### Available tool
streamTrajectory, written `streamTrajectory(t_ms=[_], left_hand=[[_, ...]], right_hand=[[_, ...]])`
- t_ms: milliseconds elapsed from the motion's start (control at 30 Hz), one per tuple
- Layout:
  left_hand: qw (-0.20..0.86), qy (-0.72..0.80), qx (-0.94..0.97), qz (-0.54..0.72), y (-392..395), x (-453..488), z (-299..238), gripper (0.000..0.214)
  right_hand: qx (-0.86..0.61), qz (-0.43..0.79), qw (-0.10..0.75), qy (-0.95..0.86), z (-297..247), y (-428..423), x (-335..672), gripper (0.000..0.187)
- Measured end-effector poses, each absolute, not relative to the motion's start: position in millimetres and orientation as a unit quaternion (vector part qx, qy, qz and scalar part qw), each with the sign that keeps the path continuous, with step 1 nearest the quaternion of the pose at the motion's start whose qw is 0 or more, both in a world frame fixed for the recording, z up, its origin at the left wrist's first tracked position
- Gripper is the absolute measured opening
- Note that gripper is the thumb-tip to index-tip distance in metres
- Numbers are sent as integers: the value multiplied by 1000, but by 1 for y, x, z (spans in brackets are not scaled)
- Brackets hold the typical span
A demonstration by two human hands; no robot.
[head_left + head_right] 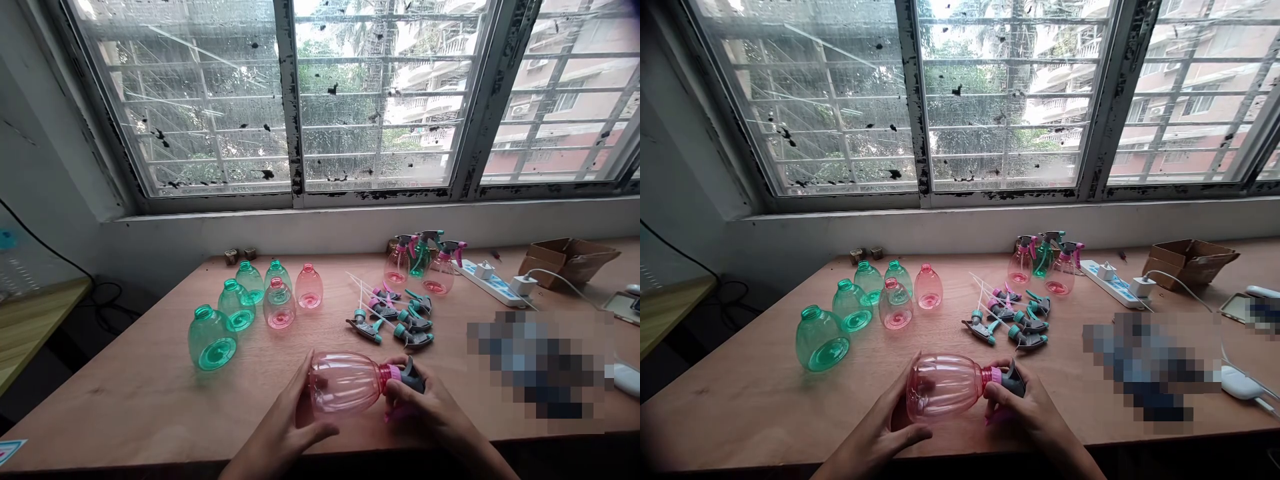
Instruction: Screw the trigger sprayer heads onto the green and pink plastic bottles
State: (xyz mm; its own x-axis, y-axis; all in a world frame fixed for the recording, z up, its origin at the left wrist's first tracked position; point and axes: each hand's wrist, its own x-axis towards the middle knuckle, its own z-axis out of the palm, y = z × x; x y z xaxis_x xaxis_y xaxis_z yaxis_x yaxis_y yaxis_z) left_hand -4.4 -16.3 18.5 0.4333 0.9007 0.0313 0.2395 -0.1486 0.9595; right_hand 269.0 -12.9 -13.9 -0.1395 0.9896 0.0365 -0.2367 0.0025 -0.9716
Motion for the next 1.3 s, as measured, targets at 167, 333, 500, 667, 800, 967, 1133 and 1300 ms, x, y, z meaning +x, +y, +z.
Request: streamTrajectory(t_ms=[167, 333, 500, 667, 800, 967, 1133, 1300], left_hand=[[481, 419, 694, 333, -16, -5, 16, 111], [496, 415, 685, 335, -18, -6, 17, 95], [485, 412, 696, 332, -15, -7, 11, 100], [503, 407, 684, 336, -15, -6, 10, 111], [508, 409, 676, 343, -16, -6, 14, 102], [472, 411, 697, 349, -15, -5, 14, 98], [496, 399, 684, 357, -14, -6, 9, 110], [506, 400, 678, 352, -15, -7, 9, 98]], right_hand=[[-396, 582, 524, -479, -15, -12, 269, 50], [-390, 597, 528, -461, -11, -13, 268, 50], [-378, 606, 539, -446, -9, -13, 268, 48], [-388, 603, 523, -460, -9, -14, 269, 50], [-393, 600, 514, -471, -10, -14, 270, 49], [-382, 600, 524, -468, -11, -13, 269, 47], [-381, 607, 526, -457, -7, -15, 268, 47], [-372, 620, 520, -456, -6, -17, 268, 45]])
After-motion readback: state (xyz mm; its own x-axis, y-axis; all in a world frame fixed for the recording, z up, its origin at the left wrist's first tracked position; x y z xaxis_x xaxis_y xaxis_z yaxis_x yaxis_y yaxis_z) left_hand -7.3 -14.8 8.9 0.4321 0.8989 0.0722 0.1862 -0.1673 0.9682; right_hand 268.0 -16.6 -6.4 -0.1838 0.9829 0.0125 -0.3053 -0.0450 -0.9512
